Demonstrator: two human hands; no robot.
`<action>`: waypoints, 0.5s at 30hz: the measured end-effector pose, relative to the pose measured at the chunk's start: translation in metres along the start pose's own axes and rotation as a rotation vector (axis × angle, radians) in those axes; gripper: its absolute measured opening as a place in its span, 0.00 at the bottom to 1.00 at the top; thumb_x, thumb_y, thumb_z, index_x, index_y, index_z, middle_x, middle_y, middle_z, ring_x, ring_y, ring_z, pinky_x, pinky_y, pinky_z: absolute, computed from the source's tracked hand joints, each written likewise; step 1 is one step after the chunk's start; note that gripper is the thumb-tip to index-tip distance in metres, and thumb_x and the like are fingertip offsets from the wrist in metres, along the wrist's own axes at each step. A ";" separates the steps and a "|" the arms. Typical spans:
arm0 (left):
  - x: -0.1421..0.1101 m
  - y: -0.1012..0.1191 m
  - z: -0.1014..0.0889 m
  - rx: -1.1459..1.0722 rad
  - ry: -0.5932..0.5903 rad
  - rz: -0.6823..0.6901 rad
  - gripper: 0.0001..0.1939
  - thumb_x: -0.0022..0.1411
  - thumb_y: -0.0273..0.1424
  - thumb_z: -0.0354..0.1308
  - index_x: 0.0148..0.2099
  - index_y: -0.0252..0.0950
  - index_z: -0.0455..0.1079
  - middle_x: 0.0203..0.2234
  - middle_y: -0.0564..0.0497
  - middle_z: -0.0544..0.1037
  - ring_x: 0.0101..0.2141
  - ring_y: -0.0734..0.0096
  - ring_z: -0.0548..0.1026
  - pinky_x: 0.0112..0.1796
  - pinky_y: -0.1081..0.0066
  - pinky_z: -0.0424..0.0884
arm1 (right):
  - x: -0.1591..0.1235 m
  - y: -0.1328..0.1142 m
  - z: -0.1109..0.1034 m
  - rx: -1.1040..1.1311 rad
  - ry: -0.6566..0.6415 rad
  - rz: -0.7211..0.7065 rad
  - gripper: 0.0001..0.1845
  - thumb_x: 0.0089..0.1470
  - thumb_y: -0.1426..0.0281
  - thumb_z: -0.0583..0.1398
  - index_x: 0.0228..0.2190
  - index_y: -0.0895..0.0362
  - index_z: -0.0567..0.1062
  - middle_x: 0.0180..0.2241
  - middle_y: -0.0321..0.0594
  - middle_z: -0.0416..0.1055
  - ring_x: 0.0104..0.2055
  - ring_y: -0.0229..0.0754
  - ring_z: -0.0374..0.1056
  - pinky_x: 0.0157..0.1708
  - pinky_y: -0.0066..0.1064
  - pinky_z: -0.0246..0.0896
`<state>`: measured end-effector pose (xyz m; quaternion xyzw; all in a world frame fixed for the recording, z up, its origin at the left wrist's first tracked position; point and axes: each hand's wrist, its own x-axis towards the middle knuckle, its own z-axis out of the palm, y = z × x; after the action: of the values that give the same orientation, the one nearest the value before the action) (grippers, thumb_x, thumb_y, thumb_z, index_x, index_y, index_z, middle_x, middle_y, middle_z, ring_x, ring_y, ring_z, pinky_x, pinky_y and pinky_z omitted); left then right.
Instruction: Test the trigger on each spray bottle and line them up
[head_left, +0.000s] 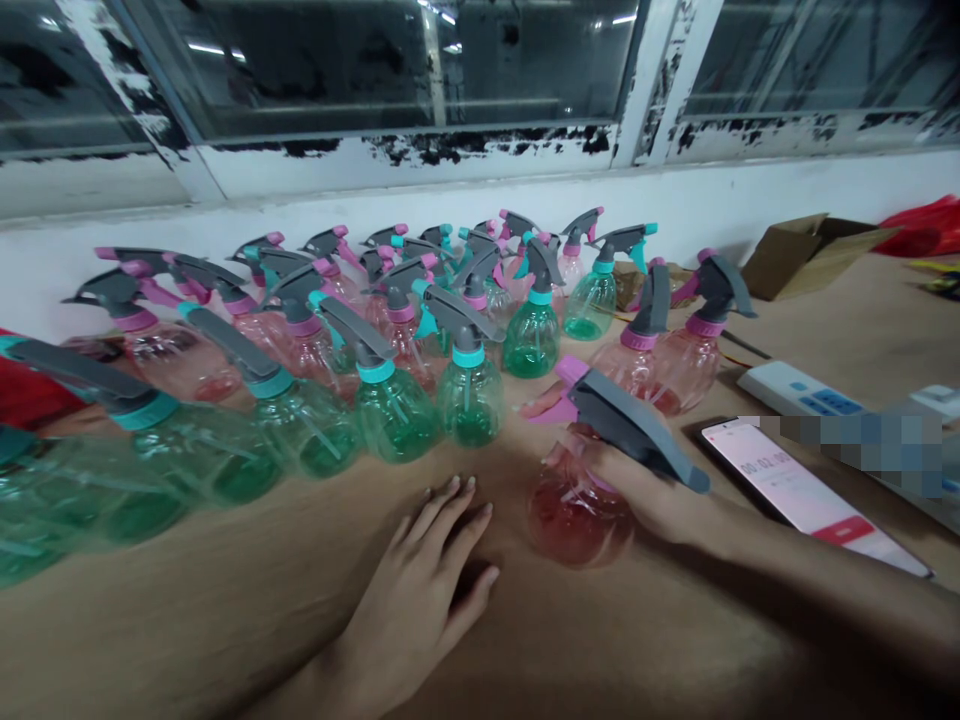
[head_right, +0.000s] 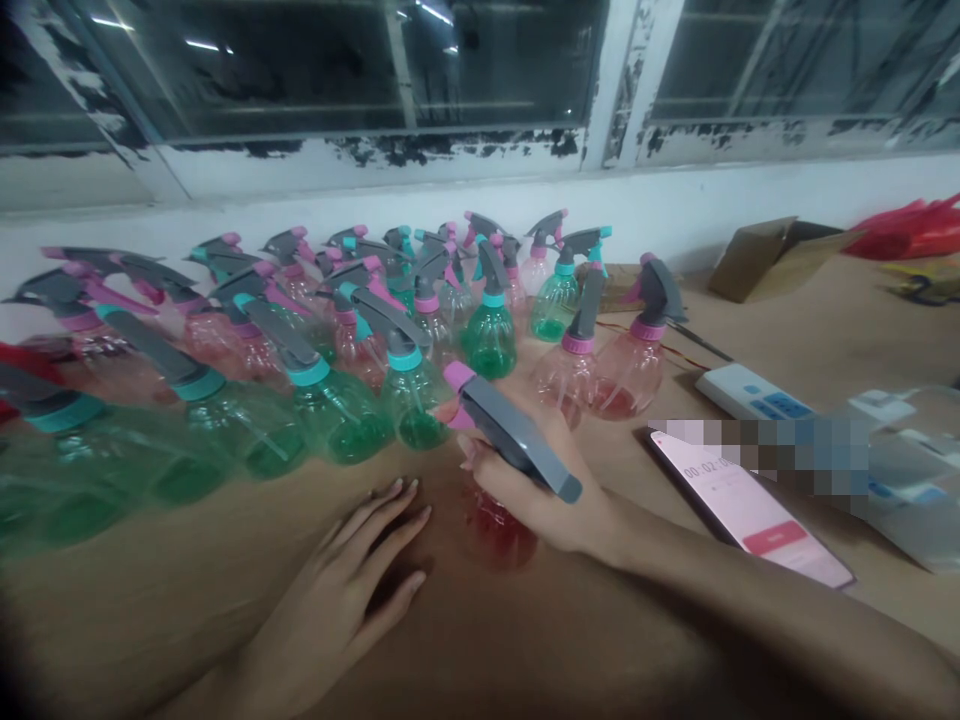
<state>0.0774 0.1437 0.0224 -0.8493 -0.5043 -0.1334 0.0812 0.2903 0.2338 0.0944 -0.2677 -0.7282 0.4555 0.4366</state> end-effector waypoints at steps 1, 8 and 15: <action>0.000 0.000 0.000 0.001 -0.003 0.000 0.21 0.65 0.35 0.51 0.58 0.34 0.60 0.58 0.42 0.62 0.57 0.55 0.60 0.51 0.53 0.64 | 0.000 0.000 0.000 -0.001 0.004 -0.004 0.07 0.52 0.72 0.55 0.35 0.52 0.70 0.23 0.31 0.63 0.23 0.35 0.62 0.24 0.28 0.63; 0.002 0.000 -0.002 0.002 -0.007 0.003 0.20 0.65 0.34 0.51 0.57 0.34 0.61 0.58 0.42 0.63 0.57 0.55 0.61 0.50 0.53 0.65 | 0.001 0.007 -0.009 -0.061 -0.085 0.059 0.04 0.50 0.72 0.56 0.29 0.52 0.69 0.25 0.35 0.67 0.28 0.40 0.65 0.30 0.32 0.64; 0.001 0.001 0.000 0.004 -0.009 -0.010 0.20 0.65 0.35 0.50 0.58 0.35 0.61 0.58 0.42 0.62 0.57 0.55 0.61 0.50 0.54 0.65 | -0.004 0.025 -0.013 0.032 -0.047 0.133 0.03 0.50 0.68 0.56 0.28 0.53 0.71 0.25 0.36 0.67 0.27 0.39 0.64 0.26 0.31 0.61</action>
<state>0.0782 0.1439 0.0224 -0.8471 -0.5093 -0.1291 0.0799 0.3033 0.2476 0.0728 -0.2978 -0.7114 0.5014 0.3922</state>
